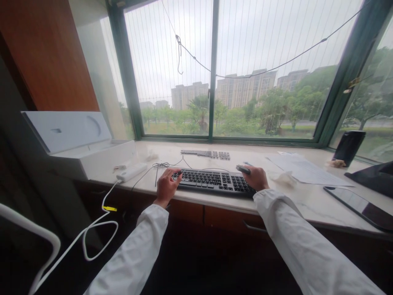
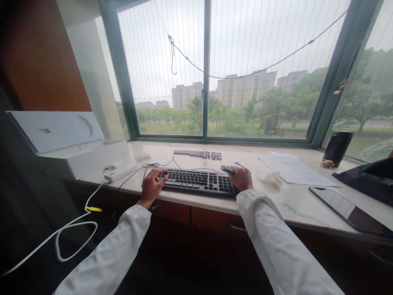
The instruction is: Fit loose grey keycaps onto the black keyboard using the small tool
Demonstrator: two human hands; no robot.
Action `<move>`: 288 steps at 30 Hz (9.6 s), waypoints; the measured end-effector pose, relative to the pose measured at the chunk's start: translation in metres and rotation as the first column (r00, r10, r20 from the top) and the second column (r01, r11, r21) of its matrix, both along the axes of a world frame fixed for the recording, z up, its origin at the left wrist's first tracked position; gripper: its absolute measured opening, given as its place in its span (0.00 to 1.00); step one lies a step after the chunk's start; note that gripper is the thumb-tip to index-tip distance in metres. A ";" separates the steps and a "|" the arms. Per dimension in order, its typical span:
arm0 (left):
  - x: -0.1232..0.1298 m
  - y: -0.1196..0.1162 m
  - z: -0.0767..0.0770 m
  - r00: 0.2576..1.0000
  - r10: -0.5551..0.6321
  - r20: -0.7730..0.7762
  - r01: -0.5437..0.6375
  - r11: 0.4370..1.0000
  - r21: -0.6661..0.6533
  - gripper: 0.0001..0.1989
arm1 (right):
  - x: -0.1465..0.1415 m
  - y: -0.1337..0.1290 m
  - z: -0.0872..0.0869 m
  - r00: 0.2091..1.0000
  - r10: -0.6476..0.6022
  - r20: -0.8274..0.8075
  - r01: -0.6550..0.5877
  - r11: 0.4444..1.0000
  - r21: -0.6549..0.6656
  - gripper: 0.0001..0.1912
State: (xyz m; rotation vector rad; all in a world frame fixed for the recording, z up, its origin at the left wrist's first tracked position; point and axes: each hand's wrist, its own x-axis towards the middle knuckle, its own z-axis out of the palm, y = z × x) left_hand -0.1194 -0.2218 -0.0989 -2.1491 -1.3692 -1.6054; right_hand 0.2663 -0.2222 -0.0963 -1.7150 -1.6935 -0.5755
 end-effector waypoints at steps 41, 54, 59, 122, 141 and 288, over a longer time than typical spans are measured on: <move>0.002 -0.003 -0.001 0.998 0.001 0.060 0.001 0.999 -0.043 0.17 | 0.012 0.012 -0.011 1.000 0.023 0.022 -0.023 1.000 0.010 0.13; 0.001 -0.002 -0.003 0.998 -0.005 0.058 0.007 0.999 -0.033 0.16 | 0.010 0.011 -0.009 0.999 -0.033 0.037 0.034 0.999 -0.008 0.10; 0.001 -0.002 -0.003 0.998 -0.011 0.062 0.012 1.000 -0.019 0.15 | 0.010 0.010 -0.009 0.998 -0.028 0.050 0.027 1.000 0.016 0.10; 0.002 -0.003 -0.001 1.000 0.007 0.019 -0.008 1.000 0.021 0.07 | 0.012 0.011 -0.011 0.998 0.028 0.053 -0.030 0.999 0.035 0.14; 0.003 -0.004 0.000 1.000 0.027 0.007 -0.027 1.000 -0.004 0.08 | 0.009 0.009 -0.008 0.997 0.071 0.030 -0.071 0.997 0.012 0.15; 0.012 0.037 0.039 0.977 -0.196 -0.086 0.169 0.953 -0.251 0.10 | 0.002 0.004 -0.002 0.993 0.118 -0.012 -0.118 0.993 -0.018 0.15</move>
